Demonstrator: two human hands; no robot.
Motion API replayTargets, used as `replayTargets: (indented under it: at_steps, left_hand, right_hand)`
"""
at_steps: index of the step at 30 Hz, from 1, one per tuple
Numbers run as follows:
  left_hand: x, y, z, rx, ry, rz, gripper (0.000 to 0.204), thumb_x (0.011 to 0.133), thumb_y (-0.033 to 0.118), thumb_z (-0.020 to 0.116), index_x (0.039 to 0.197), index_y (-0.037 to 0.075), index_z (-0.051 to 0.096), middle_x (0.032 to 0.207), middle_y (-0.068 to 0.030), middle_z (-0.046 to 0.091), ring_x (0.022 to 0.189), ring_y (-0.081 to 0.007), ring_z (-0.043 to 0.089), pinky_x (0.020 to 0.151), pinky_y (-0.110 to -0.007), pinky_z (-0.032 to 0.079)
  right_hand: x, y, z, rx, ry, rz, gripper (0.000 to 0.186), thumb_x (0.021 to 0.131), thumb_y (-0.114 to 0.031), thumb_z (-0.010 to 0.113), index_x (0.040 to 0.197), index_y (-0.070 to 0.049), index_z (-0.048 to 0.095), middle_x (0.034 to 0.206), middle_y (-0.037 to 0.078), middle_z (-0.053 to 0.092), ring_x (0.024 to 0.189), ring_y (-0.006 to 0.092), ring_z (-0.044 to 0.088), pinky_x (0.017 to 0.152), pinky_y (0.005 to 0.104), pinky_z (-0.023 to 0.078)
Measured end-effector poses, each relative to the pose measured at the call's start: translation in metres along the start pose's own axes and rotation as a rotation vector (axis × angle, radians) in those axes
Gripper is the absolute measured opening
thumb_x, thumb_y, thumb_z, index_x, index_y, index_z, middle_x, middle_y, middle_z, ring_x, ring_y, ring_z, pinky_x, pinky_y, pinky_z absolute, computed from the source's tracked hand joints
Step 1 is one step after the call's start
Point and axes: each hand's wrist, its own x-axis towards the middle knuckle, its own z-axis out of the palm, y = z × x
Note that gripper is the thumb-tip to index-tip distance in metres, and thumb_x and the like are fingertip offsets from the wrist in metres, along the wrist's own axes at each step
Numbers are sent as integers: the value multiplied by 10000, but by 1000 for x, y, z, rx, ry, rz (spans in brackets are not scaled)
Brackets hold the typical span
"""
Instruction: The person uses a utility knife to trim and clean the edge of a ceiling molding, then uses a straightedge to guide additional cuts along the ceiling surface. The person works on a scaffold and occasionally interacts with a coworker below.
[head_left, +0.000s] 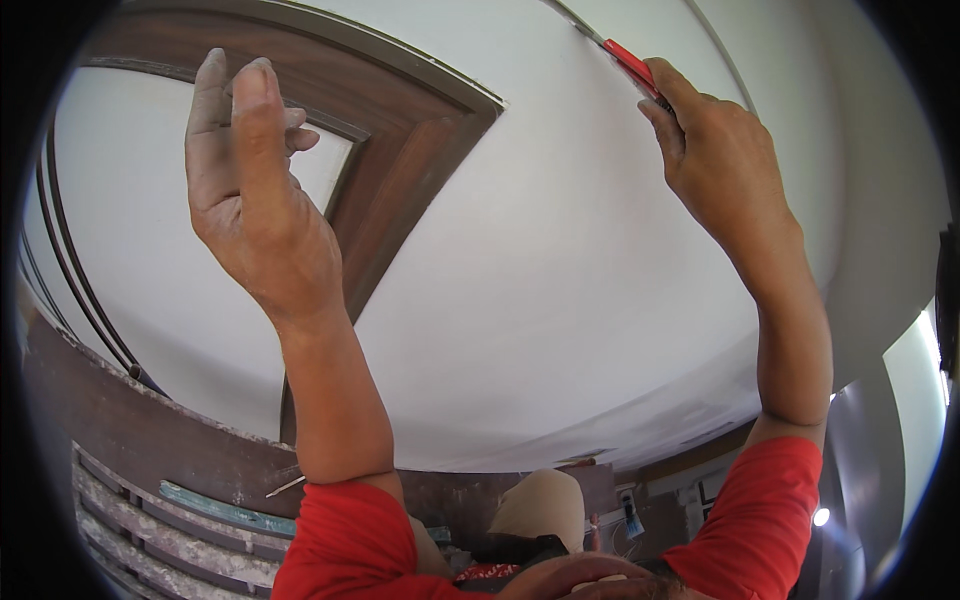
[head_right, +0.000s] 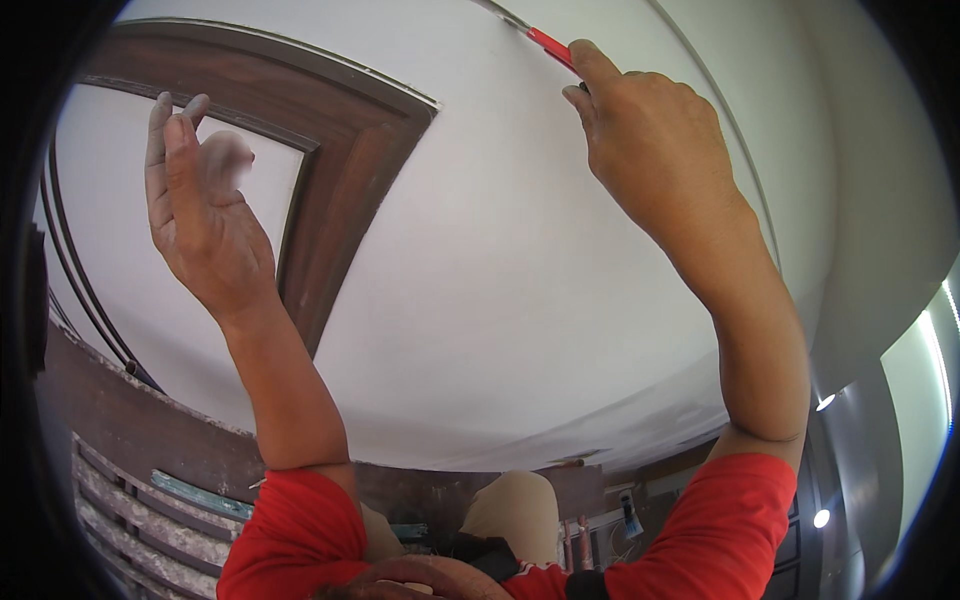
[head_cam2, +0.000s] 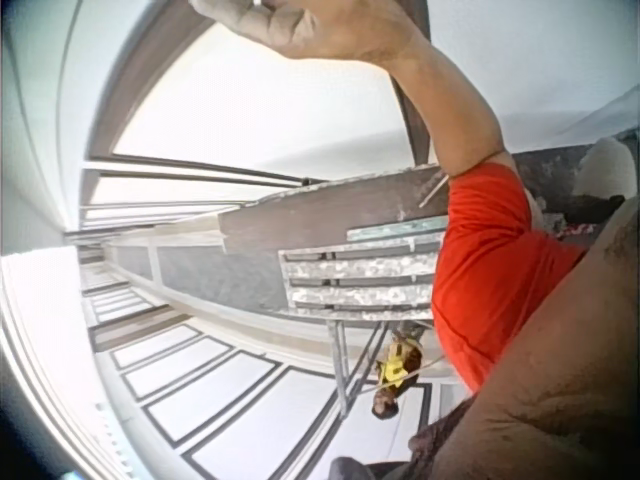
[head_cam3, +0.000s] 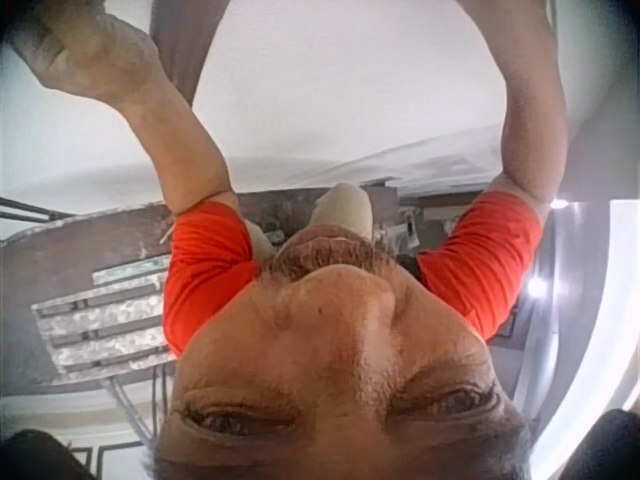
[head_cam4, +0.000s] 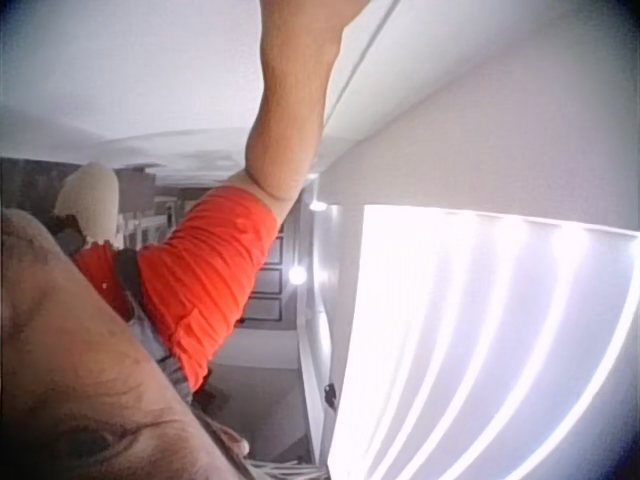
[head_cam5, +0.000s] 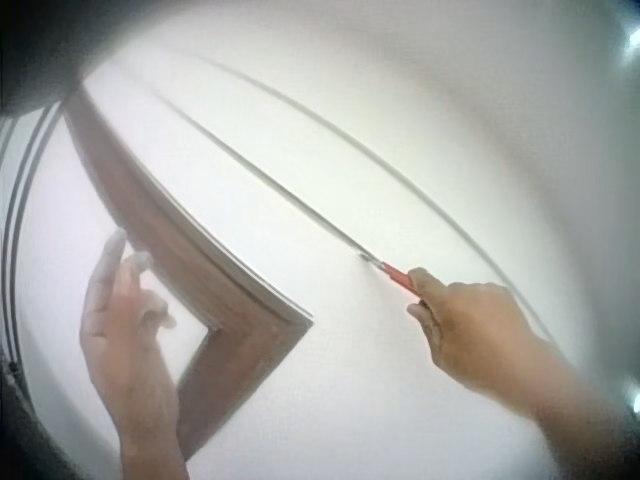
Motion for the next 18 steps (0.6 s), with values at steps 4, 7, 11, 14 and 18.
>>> replayTargets:
  at_steps: [4,7,11,14,18]
  left_hand:
    - [-1,-3,5,15,18,29,634,1042,340,640,1451,-117,480,1284,-229,630,895,-137,641,810,-316,504]
    - [4,-3,4,53,13,43,647,1044,344,634,1464,-118,466,1292,-229,630,890,-138,645,814,-317,506]
    - [25,-2,-8,52,36,82,619,1050,315,626,1467,-114,466,1302,-230,630,884,-139,648,803,-306,512]
    - [44,15,-38,-24,39,131,446,1017,235,696,1346,-56,616,1246,-155,699,888,-112,664,766,-271,525]
    - [33,-15,-36,-23,1,-57,446,958,182,751,1326,-15,594,1063,-82,654,936,-154,630,789,-308,521]
  right_hand:
    - [-16,10,3,-61,-72,19,262,1031,-185,625,1237,-29,580,626,145,619,535,321,603,533,439,486]
    - [-31,21,4,-91,-129,50,295,1033,-186,623,1272,-27,561,635,137,623,520,319,598,520,433,485]
    - [-41,24,-15,-190,-245,120,328,1012,-157,632,1307,-23,585,682,151,645,570,337,622,572,459,502]
    - [-51,33,-28,-174,-226,89,355,992,-118,625,1338,-39,631,761,174,673,682,359,663,652,484,520]
    - [-66,19,-18,239,-164,296,403,1011,14,559,1413,7,587,1351,189,683,1208,275,687,1042,381,533]
